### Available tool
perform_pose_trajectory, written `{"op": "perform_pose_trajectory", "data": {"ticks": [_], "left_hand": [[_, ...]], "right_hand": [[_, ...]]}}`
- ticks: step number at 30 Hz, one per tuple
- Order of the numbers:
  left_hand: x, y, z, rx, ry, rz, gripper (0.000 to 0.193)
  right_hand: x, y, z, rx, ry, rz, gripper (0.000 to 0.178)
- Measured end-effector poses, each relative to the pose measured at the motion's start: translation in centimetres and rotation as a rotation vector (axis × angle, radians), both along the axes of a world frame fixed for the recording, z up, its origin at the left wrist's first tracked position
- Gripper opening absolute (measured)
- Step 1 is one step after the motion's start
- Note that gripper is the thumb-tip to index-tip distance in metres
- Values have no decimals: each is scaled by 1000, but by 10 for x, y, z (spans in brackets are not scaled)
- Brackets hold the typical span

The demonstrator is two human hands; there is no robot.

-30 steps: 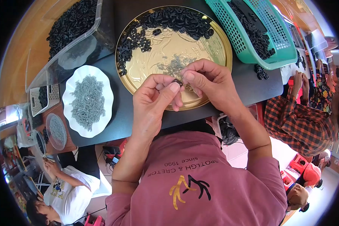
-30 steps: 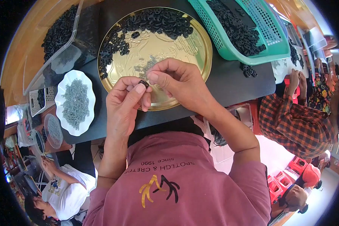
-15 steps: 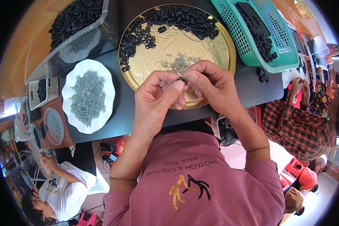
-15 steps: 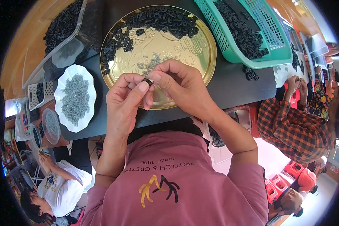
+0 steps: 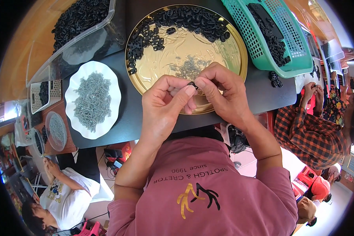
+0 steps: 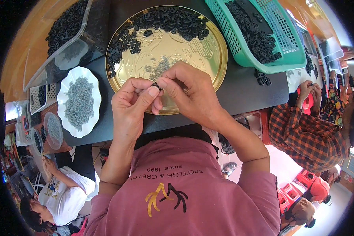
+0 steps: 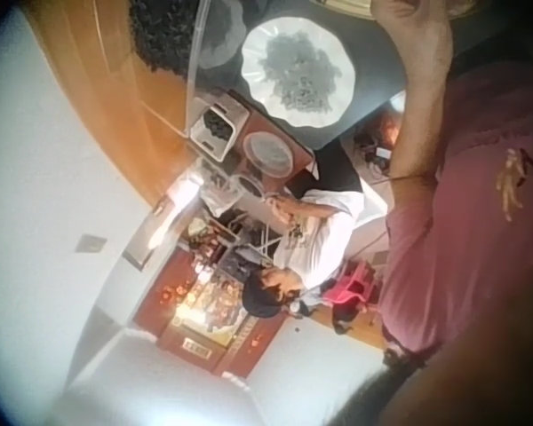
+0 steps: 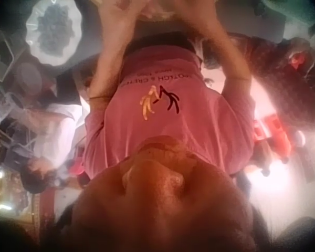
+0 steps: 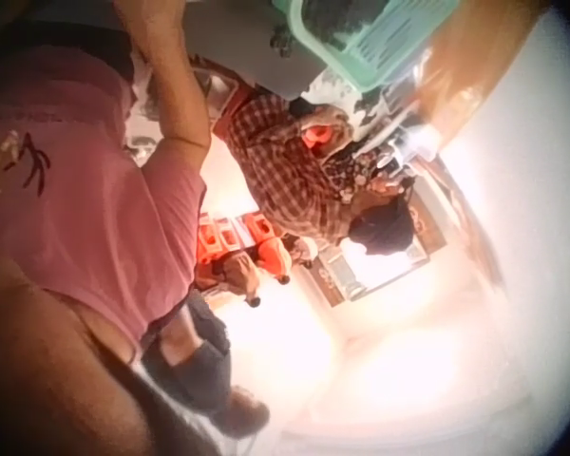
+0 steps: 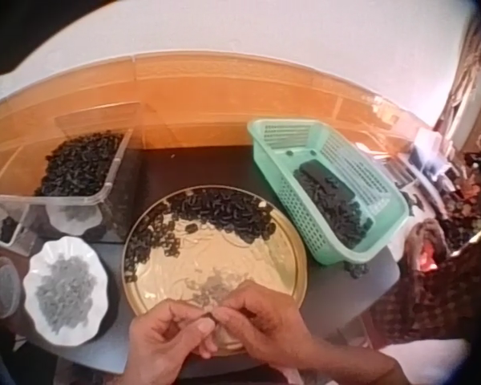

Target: The person assembles small components by picking up black plastic pieces and metal pins from a tray and inserting the pins into the plastic pieces by hand.

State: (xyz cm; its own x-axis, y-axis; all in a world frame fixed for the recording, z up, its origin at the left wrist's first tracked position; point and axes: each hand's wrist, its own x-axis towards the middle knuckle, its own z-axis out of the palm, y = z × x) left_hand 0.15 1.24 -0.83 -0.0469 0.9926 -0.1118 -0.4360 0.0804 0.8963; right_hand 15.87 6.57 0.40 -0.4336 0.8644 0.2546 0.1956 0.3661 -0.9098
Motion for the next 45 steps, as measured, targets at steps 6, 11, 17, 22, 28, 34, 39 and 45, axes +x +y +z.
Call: {"op": "perform_pose_trajectory", "data": {"ticks": [6,11,17,22,28,34,39,45], "left_hand": [[4,1,-2,59,76,43,6],[2,8,-1,26,109,21,7],[-7,11,2,3,26,-34,11],[-7,10,2,-13,13,-57,13],[-8,8,4,-22,34,-95,12],[-6,6,6,-12,56,-85,10],[-4,3,8,6,101,-47,7],[-4,4,7,1,133,-29,6]], "right_hand": [[-3,-4,-4,71,-19,-52,10],[-2,-2,-6,-101,-1,-106,11],[8,7,3,-274,47,-19,14],[13,14,7,104,-126,58,11],[14,15,11,210,-169,133,6],[9,7,6,83,-111,77,6],[6,2,1,130,-67,51,5],[1,0,-9,96,-4,38,4]]}}
